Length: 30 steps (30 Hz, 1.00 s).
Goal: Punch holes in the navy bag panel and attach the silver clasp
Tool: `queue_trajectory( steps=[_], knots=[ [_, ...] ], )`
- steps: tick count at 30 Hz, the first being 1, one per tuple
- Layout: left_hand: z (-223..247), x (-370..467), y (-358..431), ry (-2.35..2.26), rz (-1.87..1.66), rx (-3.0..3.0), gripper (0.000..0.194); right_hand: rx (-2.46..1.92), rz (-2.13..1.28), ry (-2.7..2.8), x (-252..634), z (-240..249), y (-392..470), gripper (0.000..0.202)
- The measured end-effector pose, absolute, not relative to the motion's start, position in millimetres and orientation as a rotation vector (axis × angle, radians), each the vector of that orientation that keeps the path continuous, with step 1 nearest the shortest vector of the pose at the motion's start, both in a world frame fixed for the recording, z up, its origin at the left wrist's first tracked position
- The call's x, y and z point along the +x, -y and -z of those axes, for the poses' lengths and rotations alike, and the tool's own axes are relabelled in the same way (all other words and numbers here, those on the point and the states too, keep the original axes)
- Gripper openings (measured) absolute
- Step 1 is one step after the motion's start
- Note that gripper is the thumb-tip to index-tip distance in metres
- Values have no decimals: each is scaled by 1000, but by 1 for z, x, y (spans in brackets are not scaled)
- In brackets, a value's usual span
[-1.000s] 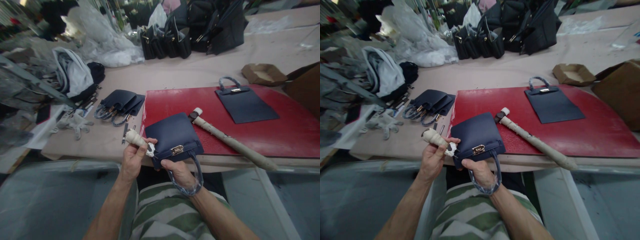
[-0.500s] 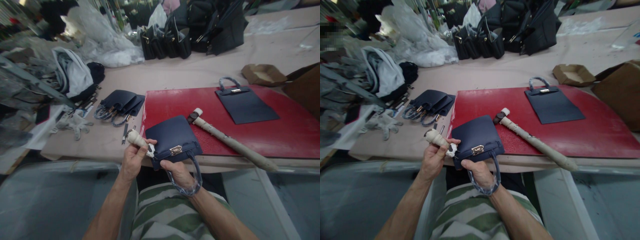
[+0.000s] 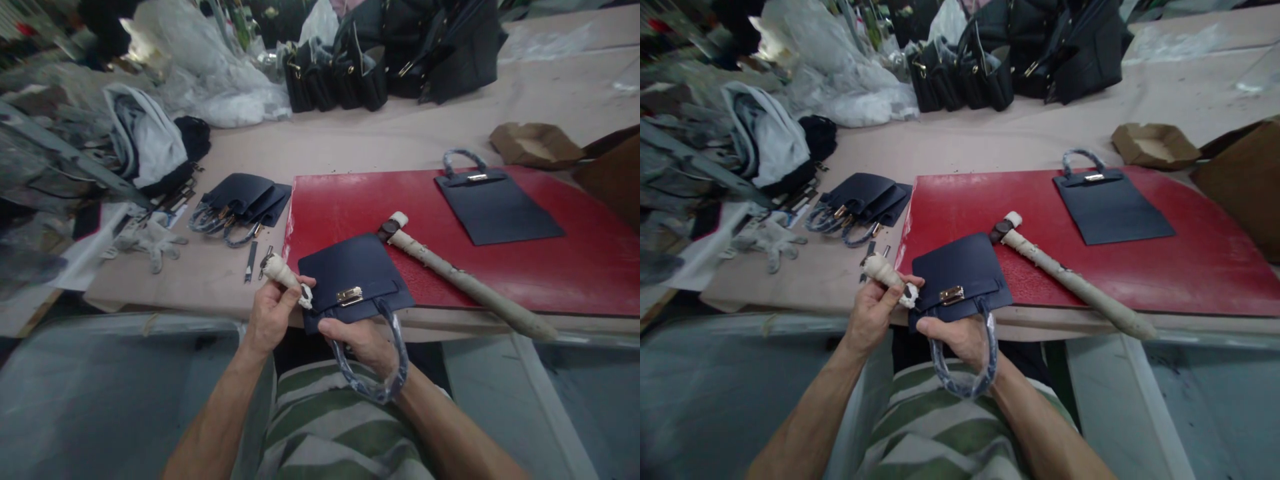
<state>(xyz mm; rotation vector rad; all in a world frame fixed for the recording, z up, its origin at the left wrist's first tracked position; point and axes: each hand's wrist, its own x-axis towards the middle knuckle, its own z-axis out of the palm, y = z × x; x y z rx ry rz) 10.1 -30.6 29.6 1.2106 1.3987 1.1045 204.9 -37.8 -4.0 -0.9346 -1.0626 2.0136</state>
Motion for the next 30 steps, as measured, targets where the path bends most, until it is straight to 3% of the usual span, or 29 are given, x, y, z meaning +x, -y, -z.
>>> queue_trajectory(
  steps=[30],
  knots=[
    [-45, 15, 32, -1447, -1089, 1400, 38, -821, -2145, 789, 201, -14, 32, 30]
  ],
)
